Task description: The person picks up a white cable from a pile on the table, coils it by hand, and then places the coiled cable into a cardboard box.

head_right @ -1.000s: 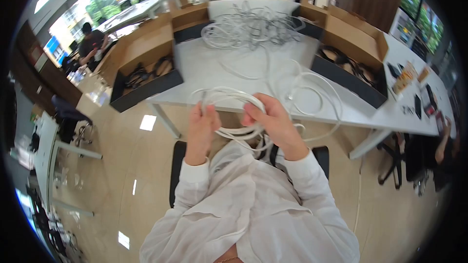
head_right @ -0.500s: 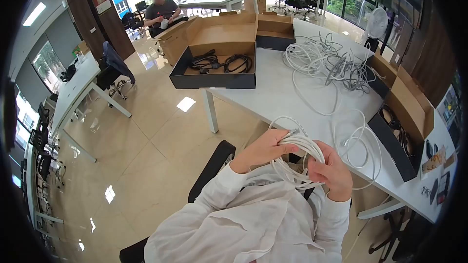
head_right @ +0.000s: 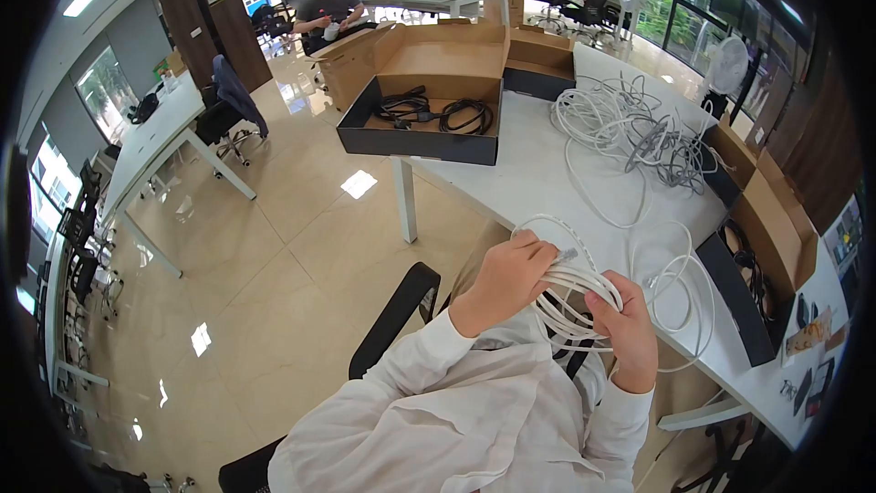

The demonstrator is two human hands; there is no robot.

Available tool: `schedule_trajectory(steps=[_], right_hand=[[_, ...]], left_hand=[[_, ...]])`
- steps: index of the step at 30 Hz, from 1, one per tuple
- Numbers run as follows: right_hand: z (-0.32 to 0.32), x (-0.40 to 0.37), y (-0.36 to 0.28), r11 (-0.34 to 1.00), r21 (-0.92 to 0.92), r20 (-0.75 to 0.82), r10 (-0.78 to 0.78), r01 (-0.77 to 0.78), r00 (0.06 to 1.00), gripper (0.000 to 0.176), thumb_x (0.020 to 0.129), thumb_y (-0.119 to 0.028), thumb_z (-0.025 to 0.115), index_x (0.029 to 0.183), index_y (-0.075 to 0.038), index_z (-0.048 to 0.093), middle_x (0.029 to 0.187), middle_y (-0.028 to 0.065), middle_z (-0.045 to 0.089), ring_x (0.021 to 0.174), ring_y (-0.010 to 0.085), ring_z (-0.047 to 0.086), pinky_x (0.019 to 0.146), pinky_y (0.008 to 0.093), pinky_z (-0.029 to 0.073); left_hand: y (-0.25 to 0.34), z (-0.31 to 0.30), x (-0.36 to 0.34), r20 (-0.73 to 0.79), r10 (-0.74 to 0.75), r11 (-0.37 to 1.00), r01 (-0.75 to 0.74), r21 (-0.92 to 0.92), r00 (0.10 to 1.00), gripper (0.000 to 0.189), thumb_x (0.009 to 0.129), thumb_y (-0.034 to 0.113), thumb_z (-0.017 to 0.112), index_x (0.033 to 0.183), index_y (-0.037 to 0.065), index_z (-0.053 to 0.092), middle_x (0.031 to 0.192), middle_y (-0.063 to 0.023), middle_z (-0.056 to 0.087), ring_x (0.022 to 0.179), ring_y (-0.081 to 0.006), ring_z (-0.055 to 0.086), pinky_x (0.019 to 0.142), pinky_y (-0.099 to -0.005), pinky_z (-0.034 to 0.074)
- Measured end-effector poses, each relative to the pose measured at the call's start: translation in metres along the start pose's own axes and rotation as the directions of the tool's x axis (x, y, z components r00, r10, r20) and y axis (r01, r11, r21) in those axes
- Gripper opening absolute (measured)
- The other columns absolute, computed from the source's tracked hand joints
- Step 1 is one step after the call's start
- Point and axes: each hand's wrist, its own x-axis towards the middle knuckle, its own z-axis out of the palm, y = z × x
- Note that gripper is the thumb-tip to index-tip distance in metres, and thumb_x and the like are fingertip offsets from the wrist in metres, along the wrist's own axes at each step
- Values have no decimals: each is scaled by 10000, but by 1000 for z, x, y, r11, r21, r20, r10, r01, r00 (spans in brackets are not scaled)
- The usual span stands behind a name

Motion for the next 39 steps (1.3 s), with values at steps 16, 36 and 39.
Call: schedule_trajectory(steps=[16,36,39], right_hand=[[-7,-17,-1,996,-86,-24,29,-31,999,256,887,-80,620,646,-42,541,513,-69,400,429,27,296,403,246,198],[-6,10,2,999,-48,-109,-24,18,994,212,876,-243,701,905,-33,696,566,-101,430,457,5,289,413,218,201],[-12,17,0,998,-52,-95,-47,42,994,208,868,-236,710,920,-35,699,562,-104,431,448,0,289,401,213,186]], left_hand=[[10,10,-1,-323,177,984,-159,81,930,276,611,18,679,866,101,614,1311,-117,430,1201,-346,395,938,-427,394],[-32,20,-6,660,202,-372,680,-632,724,328,915,384,635,911,64,562,541,67,425,448,-39,356,448,-213,270],[-26,22,-6,650,154,-428,643,-635,744,314,944,370,595,832,87,520,523,87,309,435,-34,256,434,-232,211]])
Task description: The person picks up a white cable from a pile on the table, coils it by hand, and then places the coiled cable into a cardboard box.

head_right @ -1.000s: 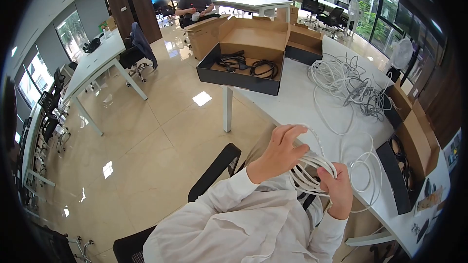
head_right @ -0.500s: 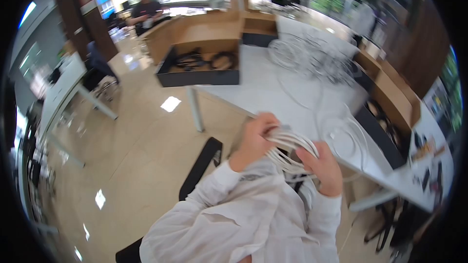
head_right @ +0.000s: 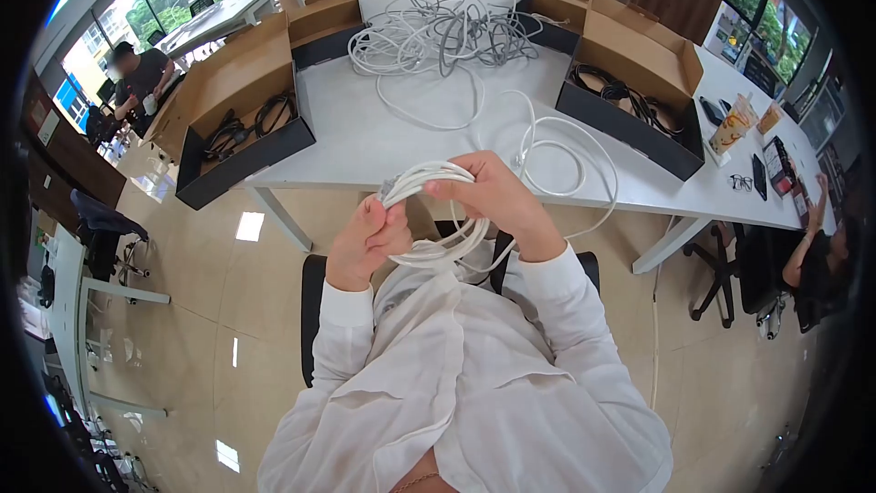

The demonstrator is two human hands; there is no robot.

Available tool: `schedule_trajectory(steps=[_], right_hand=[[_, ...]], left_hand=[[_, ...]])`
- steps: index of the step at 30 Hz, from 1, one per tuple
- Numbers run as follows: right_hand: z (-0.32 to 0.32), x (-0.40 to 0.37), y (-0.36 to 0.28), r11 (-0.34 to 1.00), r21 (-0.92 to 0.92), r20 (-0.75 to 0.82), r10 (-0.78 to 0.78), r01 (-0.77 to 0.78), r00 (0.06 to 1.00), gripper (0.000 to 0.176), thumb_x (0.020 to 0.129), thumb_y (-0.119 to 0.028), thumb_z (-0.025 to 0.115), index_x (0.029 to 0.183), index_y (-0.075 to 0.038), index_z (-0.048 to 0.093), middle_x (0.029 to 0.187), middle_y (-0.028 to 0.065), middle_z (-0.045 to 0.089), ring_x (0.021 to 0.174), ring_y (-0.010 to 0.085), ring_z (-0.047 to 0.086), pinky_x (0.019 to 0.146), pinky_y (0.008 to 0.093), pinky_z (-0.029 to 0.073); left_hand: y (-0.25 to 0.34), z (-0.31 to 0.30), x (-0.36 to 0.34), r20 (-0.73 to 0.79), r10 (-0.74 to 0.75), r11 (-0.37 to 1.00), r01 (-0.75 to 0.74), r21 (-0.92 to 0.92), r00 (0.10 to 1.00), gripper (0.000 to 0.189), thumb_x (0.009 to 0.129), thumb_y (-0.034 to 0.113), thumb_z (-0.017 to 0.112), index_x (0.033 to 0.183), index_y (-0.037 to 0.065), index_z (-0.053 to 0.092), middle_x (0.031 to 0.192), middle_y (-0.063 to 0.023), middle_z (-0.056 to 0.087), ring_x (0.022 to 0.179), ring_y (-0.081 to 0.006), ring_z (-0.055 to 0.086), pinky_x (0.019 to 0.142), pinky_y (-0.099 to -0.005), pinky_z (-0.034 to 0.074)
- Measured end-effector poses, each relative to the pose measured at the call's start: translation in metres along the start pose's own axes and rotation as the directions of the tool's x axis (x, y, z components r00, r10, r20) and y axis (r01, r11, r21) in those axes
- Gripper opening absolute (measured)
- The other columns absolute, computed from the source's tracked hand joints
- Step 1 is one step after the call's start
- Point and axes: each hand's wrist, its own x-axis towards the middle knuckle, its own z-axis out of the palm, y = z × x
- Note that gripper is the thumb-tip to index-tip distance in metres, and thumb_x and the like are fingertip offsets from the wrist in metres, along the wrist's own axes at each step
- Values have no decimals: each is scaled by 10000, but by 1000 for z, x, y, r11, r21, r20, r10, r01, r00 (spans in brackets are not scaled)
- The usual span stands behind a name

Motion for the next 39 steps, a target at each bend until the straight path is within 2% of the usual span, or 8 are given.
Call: schedule_trajectory(steps=[3,10,14,17,21,24,28,39], right_hand=[[0,5,-3,998,35,-3,49,-49,999,197,847,-195,718,931,-21,682,605,-83,470,493,22,319,454,220,216],[21,0,11,668,-582,-273,-697,463,663,179,902,-164,645,973,-2,671,811,13,638,754,112,563,725,269,448],[30,-19,50,998,65,328,-14,-8,944,315,972,-274,558,1182,-44,605,1196,89,605,1051,157,580,904,303,445],[52,-18,69,818,480,310,182,-319,933,442,981,-338,530,1335,-80,478,1326,96,527,1192,193,530,969,346,431],[42,6,96,524,852,30,-9,-21,999,419,1022,-326,432,1369,-92,414,1362,89,513,1249,224,495,977,361,431],[29,2,72,683,587,-374,-246,434,894,375,1031,-295,413,1337,-79,433,1278,89,574,1224,219,522,951,341,448],[12,-8,50,896,185,-336,-328,403,883,294,1029,-237,406,1221,-33,495,952,50,651,913,130,600,836,287,457],[4,26,14,629,-509,-322,-772,588,547,354,986,-237,474,1223,22,517,996,120,610,896,206,560,818,322,438]], left_hand=[[1,8,1,-173,37,999,-30,38,984,300,968,333,563,787,108,481,527,94,231,437,-37,212,436,-239,183],[26,20,-12,-514,432,885,-459,81,742,298,1003,315,464,756,153,423,496,63,199,394,-57,168,431,-249,166],[54,24,-29,-346,597,708,-678,-198,724,305,1013,315,444,762,144,407,477,56,225,387,-66,173,423,-246,168],[63,28,-39,-225,638,629,-667,-398,736,320,1032,304,387,775,114,399,470,39,245,379,-68,190,417,-241,176],[69,34,-46,-264,685,564,-724,-397,679,312,1033,298,387,778,119,391,471,39,249,379,-64,188,411,-237,172],[75,29,-49,-275,725,582,-775,-246,632,310,1030,300,403,778,120,387,476,46,256,385,-58,196,414,-240,173],[66,30,-51,-331,704,701,-689,185,628,315,1016,317,455,780,115,400,496,61,278,408,-49,223,425,-249,182],[-1,42,-3,-310,323,848,-128,514,894,423,961,476,501,902,57,514,567,71,264,466,-53,224,452,-251,185]])
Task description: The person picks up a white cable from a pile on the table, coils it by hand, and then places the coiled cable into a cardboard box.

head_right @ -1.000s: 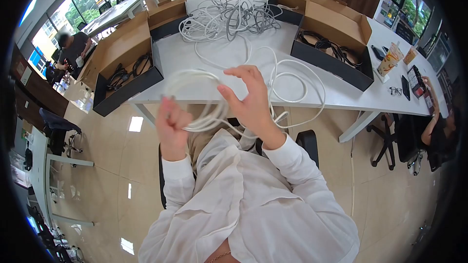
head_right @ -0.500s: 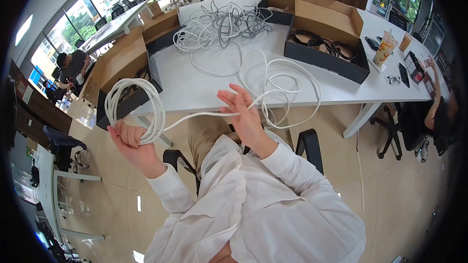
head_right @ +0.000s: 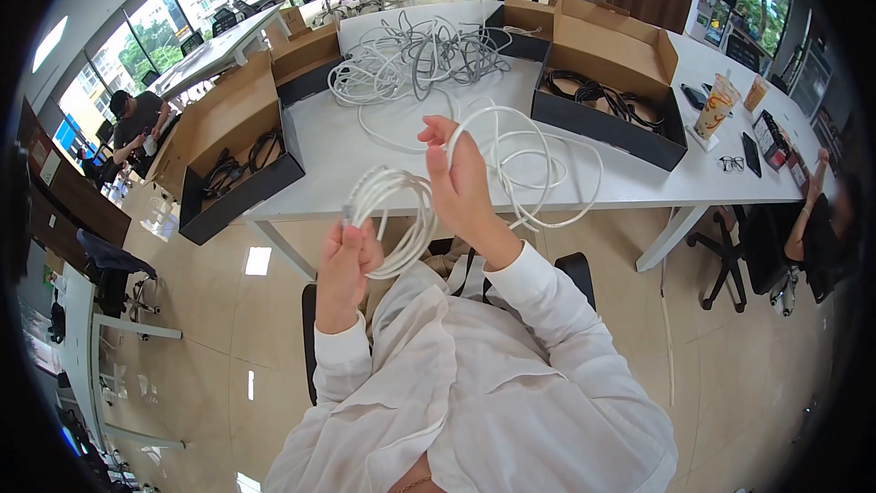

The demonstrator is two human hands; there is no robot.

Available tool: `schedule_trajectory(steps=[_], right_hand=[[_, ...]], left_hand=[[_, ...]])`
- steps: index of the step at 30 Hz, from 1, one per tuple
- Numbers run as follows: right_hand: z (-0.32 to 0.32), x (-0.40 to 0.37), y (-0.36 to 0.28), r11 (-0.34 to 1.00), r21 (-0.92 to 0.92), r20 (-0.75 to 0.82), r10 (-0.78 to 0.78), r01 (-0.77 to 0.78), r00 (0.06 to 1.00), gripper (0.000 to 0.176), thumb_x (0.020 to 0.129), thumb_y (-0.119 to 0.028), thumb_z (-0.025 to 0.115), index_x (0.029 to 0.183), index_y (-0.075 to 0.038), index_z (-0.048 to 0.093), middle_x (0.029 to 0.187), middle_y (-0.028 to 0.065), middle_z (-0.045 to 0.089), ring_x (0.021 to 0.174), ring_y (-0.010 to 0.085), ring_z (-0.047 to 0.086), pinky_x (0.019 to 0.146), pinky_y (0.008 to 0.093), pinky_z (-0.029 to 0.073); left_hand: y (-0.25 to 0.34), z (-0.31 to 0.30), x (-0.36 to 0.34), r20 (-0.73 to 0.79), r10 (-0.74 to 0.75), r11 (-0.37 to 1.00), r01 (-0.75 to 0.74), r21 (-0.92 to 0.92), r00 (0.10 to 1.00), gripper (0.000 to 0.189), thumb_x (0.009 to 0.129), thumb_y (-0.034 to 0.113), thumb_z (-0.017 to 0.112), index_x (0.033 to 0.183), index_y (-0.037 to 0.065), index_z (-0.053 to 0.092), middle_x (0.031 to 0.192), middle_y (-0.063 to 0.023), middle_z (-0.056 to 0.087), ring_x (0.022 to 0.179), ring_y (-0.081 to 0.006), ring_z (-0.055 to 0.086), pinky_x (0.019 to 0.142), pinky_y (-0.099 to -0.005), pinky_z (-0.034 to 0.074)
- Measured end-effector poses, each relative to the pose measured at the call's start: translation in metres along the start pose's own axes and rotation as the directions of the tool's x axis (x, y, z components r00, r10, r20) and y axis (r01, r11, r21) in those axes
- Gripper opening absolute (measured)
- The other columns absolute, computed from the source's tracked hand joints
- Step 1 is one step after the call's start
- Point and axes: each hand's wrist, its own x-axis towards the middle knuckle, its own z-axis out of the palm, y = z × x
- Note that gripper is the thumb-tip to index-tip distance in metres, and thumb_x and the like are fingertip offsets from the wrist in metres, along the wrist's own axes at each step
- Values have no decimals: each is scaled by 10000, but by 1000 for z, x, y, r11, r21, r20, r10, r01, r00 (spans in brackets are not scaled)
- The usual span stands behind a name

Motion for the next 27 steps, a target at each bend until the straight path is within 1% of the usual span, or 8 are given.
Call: schedule_trajectory(steps=[2,5,9,12,15,20,24,27], right_hand=[[2,0,-3,987,-90,97,-127,136,987,383,955,-250,524,1220,28,523,1020,156,609,901,266,572,826,358,444],[0,-3,-7,886,-298,521,-161,355,838,534,933,-407,512,1228,38,525,1048,174,602,983,319,561,850,407,421],[-4,0,-17,826,-451,669,62,339,740,571,808,-503,627,1045,16,605,815,152,615,781,345,604,670,399,464],[-9,1,-26,837,-398,709,21,375,705,526,768,-487,672,967,-2,619,693,139,600,658,348,600,585,386,461],[-15,2,-33,891,-343,754,72,297,653,422,746,-391,720,932,-22,635,675,139,607,654,352,603,575,398,459],[-23,4,-37,910,-368,746,165,193,646,292,714,-136,706,996,-65,678,752,150,649,671,360,604,600,406,466],[-30,8,-45,868,-427,727,161,255,667,373,686,-42,665,1052,-103,697,771,151,654,656,361,594,599,401,461],[-31,10,-53,868,-441,710,181,229,680,379,669,-12,648,1027,-118,711,751,153,647,653,355,593,588,392,455]], left_hand=[[-5,2,1,0,-101,995,101,-27,995,517,959,563,405,896,61,512,550,74,252,455,-52,218,446,-243,186],[-5,2,3,0,-265,958,264,-114,964,662,932,676,265,883,65,513,526,77,235,435,-51,209,429,-232,181],[-1,-8,9,127,-378,887,398,-233,917,759,894,748,195,841,64,521,506,79,233,415,-45,215,401,-220,167],[-10,-17,11,199,-425,860,462,-215,883,787,883,760,197,817,55,539,525,78,315,421,-36,223,395,-207,172],[-15,-12,7,65,-415,900,420,-118,907,659,925,663,397,838,33,570,574,71,418,439,-23,252,417,-192,182],[-25,4,12,124,-25,933,-21,358,992,231,855,202,708,961,10,635,674,-2,590,482,-113,436,481,-250,353],[-13,24,11,6,165,721,-125,682,986,223,771,77,736,970,26,650,728,-64,606,614,-193,564,605,-298,458],[-21,18,13,95,376,465,-276,841,922,267,699,37,734,951,33,648,843,-125,599,735,-271,577,692,-369,467]])
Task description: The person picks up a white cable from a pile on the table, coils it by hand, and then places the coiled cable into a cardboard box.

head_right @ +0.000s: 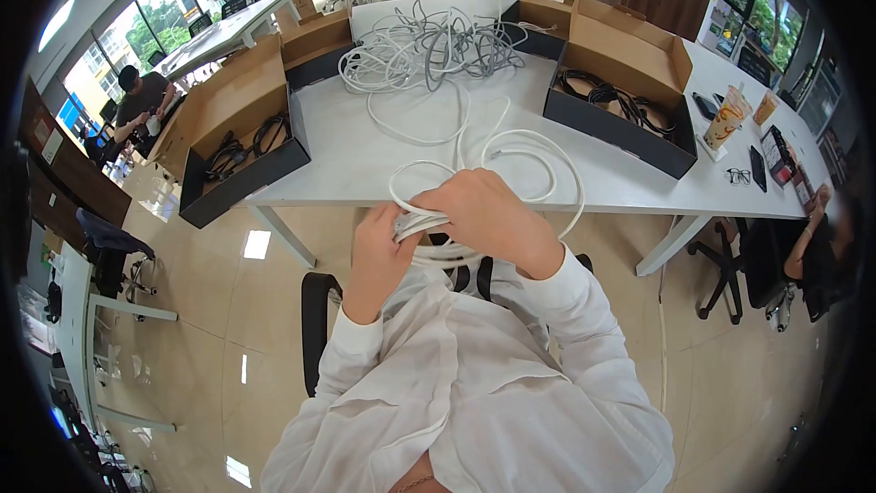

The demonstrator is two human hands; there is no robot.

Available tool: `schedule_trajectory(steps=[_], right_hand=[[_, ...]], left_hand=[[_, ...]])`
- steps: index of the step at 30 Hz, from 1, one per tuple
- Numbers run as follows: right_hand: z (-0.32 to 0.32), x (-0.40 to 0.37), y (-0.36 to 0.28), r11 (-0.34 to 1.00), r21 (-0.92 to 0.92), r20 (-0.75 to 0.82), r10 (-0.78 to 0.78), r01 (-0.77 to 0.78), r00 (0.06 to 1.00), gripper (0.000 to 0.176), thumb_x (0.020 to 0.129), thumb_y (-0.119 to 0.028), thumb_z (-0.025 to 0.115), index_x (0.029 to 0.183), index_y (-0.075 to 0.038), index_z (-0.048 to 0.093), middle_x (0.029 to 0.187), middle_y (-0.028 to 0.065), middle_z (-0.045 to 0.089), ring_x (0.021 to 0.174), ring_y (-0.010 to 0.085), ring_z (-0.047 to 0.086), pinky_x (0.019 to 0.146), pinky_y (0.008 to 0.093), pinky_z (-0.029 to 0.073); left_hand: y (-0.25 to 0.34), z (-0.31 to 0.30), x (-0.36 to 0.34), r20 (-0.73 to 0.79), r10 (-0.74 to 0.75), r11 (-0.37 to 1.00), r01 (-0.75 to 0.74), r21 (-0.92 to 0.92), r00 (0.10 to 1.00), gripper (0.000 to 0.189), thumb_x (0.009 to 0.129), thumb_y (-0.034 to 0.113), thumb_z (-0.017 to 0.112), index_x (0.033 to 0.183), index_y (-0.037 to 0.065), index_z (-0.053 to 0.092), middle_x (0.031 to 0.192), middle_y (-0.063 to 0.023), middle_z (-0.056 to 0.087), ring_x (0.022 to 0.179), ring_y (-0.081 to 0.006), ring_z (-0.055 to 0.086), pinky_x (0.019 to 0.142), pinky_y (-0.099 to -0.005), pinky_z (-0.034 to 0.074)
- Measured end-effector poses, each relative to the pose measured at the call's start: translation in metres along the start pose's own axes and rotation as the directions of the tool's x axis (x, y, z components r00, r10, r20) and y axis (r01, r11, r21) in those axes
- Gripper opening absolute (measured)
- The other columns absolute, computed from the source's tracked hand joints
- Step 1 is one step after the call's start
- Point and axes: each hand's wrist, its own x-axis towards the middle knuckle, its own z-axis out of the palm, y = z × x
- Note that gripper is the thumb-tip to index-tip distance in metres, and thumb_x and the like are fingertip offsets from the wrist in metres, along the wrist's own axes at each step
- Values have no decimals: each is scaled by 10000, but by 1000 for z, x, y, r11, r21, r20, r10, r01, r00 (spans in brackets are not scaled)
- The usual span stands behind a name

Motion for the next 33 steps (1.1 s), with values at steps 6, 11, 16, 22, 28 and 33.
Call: schedule_trajectory(steps=[6,11,16,22,28,33], right_hand=[[-8,-3,-12,999,16,4,30,-30,1000,373,636,24,629,975,-104,720,733,149,640,646,352,590,578,378,456],[-13,0,-17,999,39,-61,-31,34,998,343,623,29,650,943,-82,704,724,138,652,631,348,600,570,367,465],[-20,10,-30,1000,5,-14,-17,17,1000,364,619,14,682,964,-92,634,730,95,678,614,329,616,556,363,468],[-21,20,-35,998,3,7,-57,57,998,350,623,5,690,945,-104,608,704,70,666,600,315,616,540,367,459],[-22,23,-33,998,2,36,-63,63,997,289,643,-34,703,907,-96,605,662,79,635,595,313,610,539,378,452],[-22,21,-29,995,33,42,-98,97,994,252,662,-97,740,880,-104,614,654,68,634,587,281,623,547,334,468]], left_hand=[[13,0,0,-251,368,867,-233,439,895,269,629,5,707,879,19,606,1033,-138,580,904,-324,564,828,-473,432],[-9,4,-2,-127,165,971,-184,-153,978,291,609,-61,715,877,4,625,1003,-127,632,848,-250,622,751,-345,492],[-17,13,-10,-358,207,945,-280,-168,911,299,617,-73,753,883,-7,634,994,-120,664,786,-205,650,673,-279,512],[-10,20,-12,-534,230,951,-306,-55,813,331,623,-61,783,902,11,620,1002,-123,653,789,-220,638,691,-292,510],[-7,22,-16,-568,272,952,-302,43,777,353,639,-59,779,931,25,599,1055,-133,610,808,-245,629,708,-310,509],[-8,15,-22,-545,325,941,-323,103,773,384,634,-72,767,961,20,587,1172,-175,548,828,-265,640,660,-327,518]])
